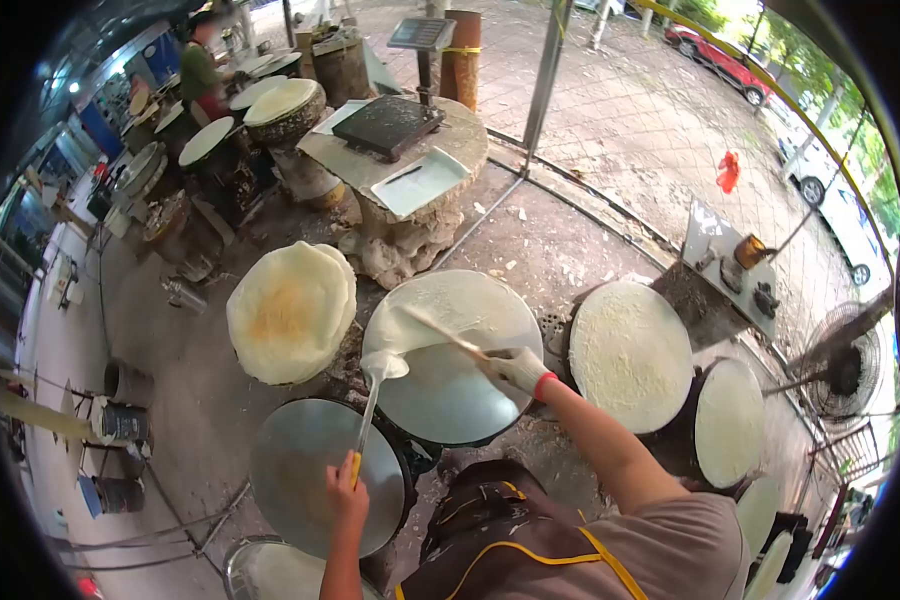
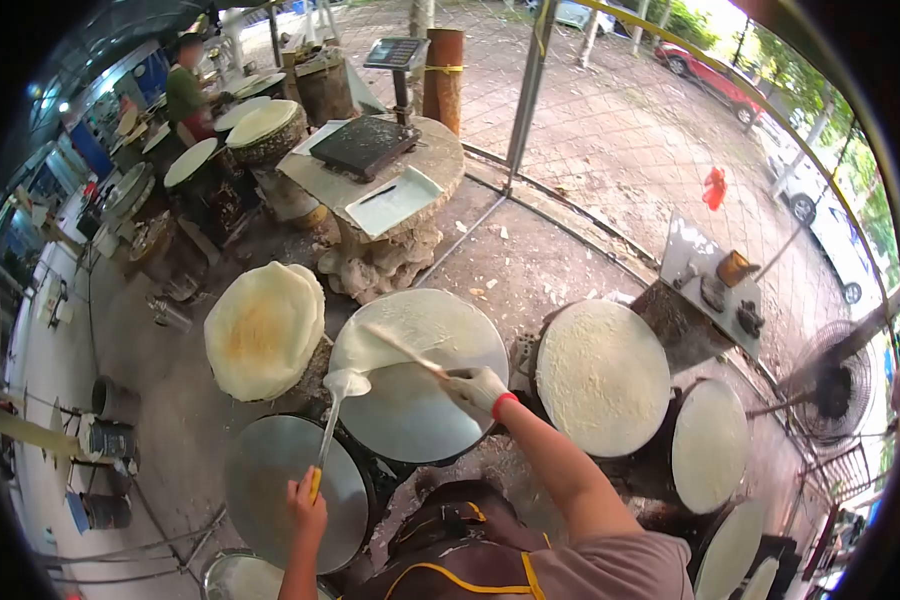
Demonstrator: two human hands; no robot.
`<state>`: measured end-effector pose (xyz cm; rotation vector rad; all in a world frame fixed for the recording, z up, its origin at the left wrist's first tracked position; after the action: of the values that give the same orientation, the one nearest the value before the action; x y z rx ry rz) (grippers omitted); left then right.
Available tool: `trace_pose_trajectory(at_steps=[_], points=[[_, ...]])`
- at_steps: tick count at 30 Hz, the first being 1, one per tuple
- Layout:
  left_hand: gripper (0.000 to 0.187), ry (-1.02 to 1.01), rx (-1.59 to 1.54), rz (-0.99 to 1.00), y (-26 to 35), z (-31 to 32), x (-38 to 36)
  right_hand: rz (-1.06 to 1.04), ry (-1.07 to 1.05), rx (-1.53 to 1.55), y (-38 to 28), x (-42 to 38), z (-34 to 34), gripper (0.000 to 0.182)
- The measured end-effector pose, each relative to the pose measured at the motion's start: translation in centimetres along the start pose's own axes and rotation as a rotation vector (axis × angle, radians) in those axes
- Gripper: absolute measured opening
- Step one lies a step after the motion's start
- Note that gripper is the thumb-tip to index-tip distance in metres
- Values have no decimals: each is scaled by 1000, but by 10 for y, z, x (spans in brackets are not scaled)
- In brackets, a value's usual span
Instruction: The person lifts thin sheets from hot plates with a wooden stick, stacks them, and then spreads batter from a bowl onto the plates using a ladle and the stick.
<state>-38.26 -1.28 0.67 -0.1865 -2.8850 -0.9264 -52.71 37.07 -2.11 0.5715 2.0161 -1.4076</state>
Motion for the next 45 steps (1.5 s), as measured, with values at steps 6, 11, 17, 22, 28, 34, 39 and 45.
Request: trace_pose_trajectory(at_steps=[6,11,17,22,28,34,39,45], points=[[40,286,-340,-191,13,12,-39,-16,-179,67,-13,12,33,34],[28,224,-724,-535,34,22,-42,-138,-72,218,-15,7,-28,30],[16,338,-912,-595,58,43,-40,-16,-553,-21,-27,47,14,27],[15,318,-855,-620,62,50,-52,90,-387,21,-4,56,-41,27],[24,240,-540,-621,60,75,-74,178,-818,-23,2,57,0,23],[36,121,-6,-312,115,99,-116,159,-567,-161,39,47,-106,29],[35,-42,52,-394,153,101,-144,79,-477,-43,-8,71,-31,26],[34,-71,93,-398,167,107,-150,24,-670,-136,14,51,-51,26]])
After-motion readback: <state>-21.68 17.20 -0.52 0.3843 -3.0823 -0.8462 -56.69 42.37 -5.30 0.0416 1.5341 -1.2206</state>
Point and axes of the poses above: each hand's wrist, its own x-axis towards the middle knuckle, its own z-axis out of the palm, y = z × x, the point moved 5 cm from there along x, towards the middle knuckle, and after that the axes turned 9 degrees about z, right-handed, at the moved point
